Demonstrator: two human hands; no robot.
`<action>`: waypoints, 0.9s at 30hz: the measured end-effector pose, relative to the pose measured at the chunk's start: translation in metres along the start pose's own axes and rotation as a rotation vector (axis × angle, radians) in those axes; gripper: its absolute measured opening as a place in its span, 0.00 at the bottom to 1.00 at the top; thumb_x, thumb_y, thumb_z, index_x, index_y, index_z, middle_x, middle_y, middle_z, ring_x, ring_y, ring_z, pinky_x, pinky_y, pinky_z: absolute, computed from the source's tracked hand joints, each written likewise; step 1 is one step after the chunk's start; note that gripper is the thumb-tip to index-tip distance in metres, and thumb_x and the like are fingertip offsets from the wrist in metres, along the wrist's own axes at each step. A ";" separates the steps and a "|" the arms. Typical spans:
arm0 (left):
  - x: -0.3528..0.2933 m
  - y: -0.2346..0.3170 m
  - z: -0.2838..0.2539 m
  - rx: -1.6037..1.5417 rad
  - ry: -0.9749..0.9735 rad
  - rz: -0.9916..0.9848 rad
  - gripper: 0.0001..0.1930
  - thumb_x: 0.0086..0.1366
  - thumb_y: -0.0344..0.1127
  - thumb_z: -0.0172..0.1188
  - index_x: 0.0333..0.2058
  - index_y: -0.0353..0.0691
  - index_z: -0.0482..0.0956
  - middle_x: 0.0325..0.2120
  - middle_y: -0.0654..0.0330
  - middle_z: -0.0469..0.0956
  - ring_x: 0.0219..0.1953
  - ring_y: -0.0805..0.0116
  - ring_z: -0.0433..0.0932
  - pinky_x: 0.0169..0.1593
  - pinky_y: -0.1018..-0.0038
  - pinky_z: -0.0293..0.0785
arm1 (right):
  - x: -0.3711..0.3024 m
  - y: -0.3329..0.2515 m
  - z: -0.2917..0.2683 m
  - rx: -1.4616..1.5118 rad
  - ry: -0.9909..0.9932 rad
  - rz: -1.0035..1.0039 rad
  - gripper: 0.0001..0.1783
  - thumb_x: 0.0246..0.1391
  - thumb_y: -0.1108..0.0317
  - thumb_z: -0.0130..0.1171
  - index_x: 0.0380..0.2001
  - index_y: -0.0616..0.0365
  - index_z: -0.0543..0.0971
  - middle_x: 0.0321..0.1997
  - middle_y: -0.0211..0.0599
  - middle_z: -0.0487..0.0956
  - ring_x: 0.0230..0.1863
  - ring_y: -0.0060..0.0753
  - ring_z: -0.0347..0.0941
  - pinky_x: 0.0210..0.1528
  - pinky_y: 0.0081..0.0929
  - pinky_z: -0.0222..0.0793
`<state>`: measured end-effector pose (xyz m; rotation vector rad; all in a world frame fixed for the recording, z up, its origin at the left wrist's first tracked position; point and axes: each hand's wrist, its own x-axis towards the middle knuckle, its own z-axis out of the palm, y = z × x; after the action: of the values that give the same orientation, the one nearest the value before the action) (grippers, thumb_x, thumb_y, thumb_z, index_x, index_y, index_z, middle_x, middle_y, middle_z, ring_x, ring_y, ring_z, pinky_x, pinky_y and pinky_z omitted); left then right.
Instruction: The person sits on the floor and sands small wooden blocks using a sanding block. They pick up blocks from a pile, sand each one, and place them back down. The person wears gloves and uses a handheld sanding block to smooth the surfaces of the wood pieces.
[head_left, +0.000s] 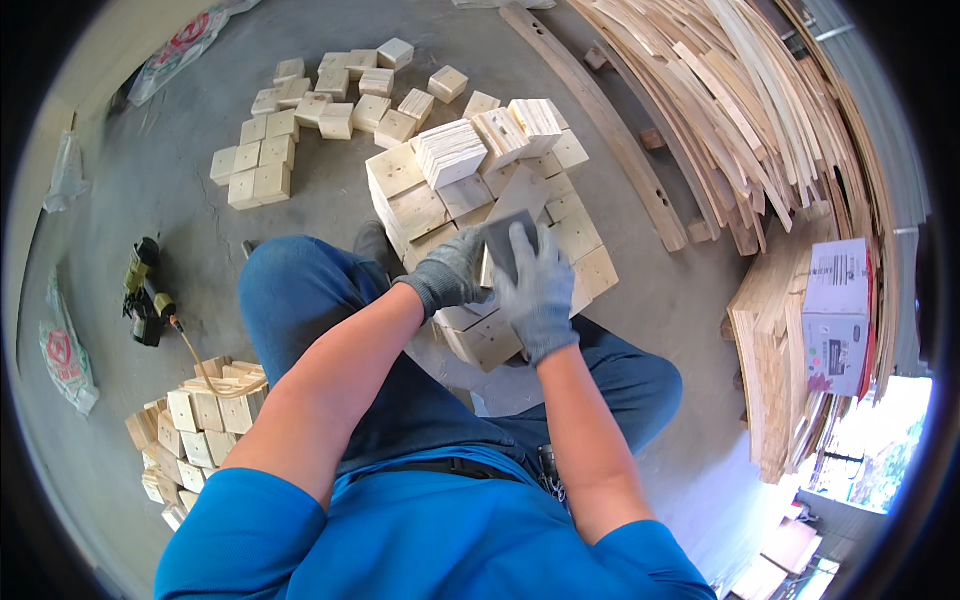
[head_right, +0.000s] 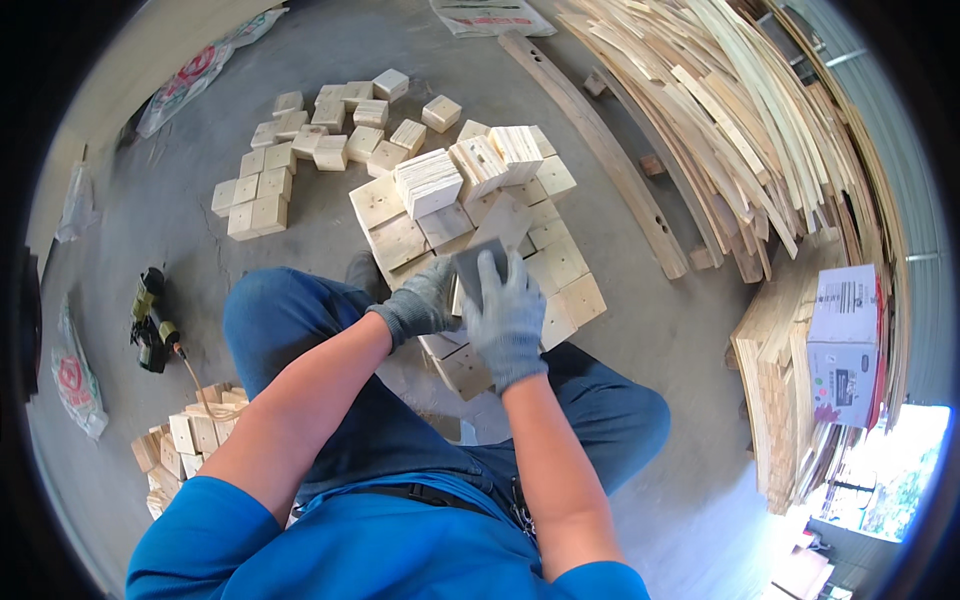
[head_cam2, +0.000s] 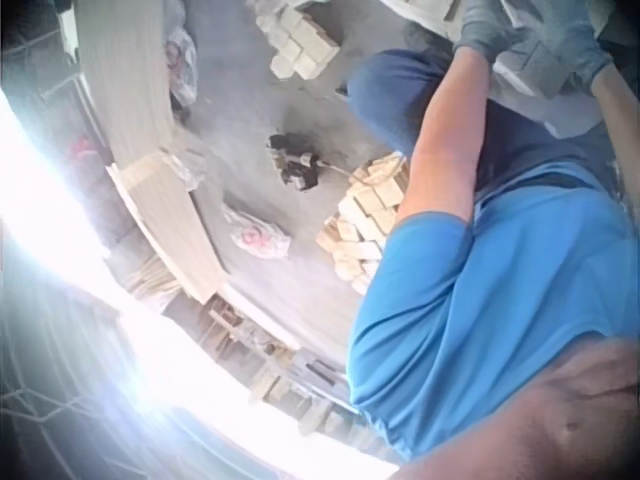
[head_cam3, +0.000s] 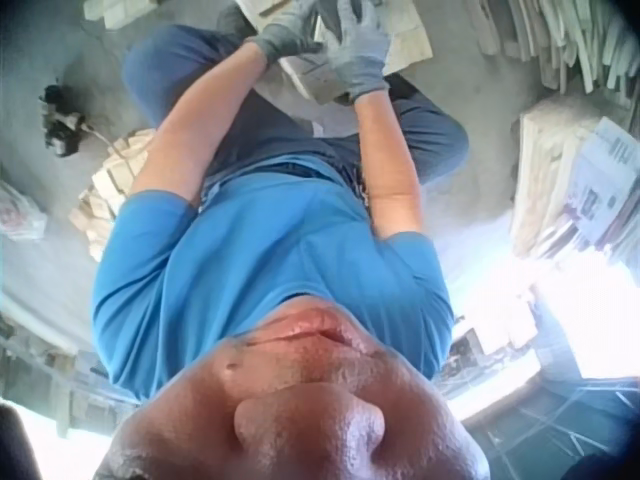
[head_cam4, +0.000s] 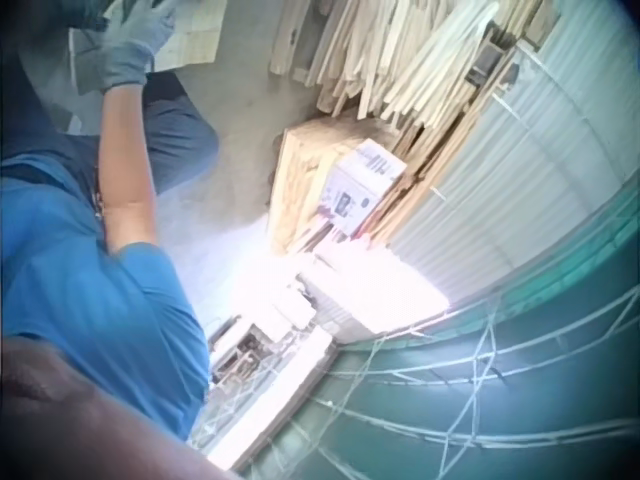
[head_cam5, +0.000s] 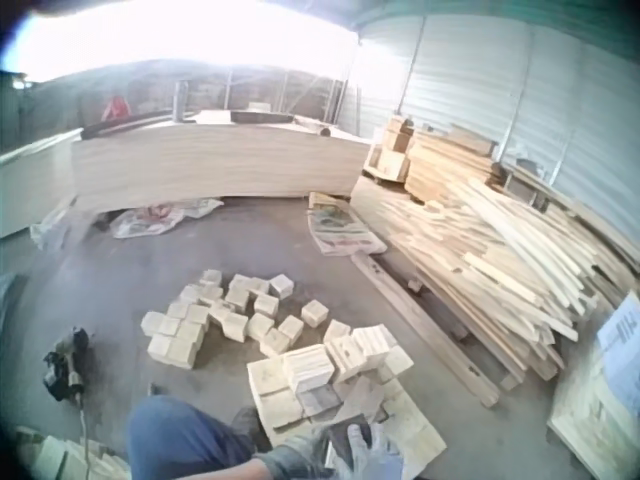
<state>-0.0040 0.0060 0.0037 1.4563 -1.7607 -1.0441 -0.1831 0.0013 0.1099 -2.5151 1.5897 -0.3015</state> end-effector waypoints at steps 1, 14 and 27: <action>-0.003 0.002 0.001 0.032 0.000 -0.020 0.55 0.45 0.48 0.85 0.70 0.39 0.65 0.63 0.40 0.73 0.67 0.40 0.73 0.70 0.57 0.70 | -0.021 -0.002 -0.002 0.007 -0.016 -0.028 0.40 0.56 0.54 0.73 0.70 0.52 0.75 0.71 0.61 0.69 0.66 0.70 0.70 0.66 0.61 0.67; 0.001 -0.004 0.004 0.007 0.000 -0.010 0.58 0.46 0.52 0.85 0.71 0.39 0.64 0.66 0.40 0.70 0.69 0.40 0.71 0.73 0.58 0.68 | 0.008 -0.005 0.004 -0.035 0.016 -0.013 0.39 0.55 0.54 0.73 0.69 0.49 0.75 0.70 0.58 0.70 0.63 0.67 0.74 0.61 0.61 0.71; 0.002 -0.008 0.009 0.047 0.001 0.021 0.59 0.44 0.50 0.85 0.72 0.39 0.63 0.66 0.40 0.70 0.70 0.41 0.69 0.74 0.58 0.67 | -0.055 -0.003 -0.006 -0.002 -0.027 -0.008 0.42 0.54 0.54 0.75 0.71 0.50 0.74 0.73 0.60 0.68 0.67 0.70 0.69 0.67 0.61 0.67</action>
<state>-0.0080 0.0048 -0.0078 1.4631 -1.8073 -0.9969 -0.2053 0.0522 0.1117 -2.5169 1.5714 -0.2662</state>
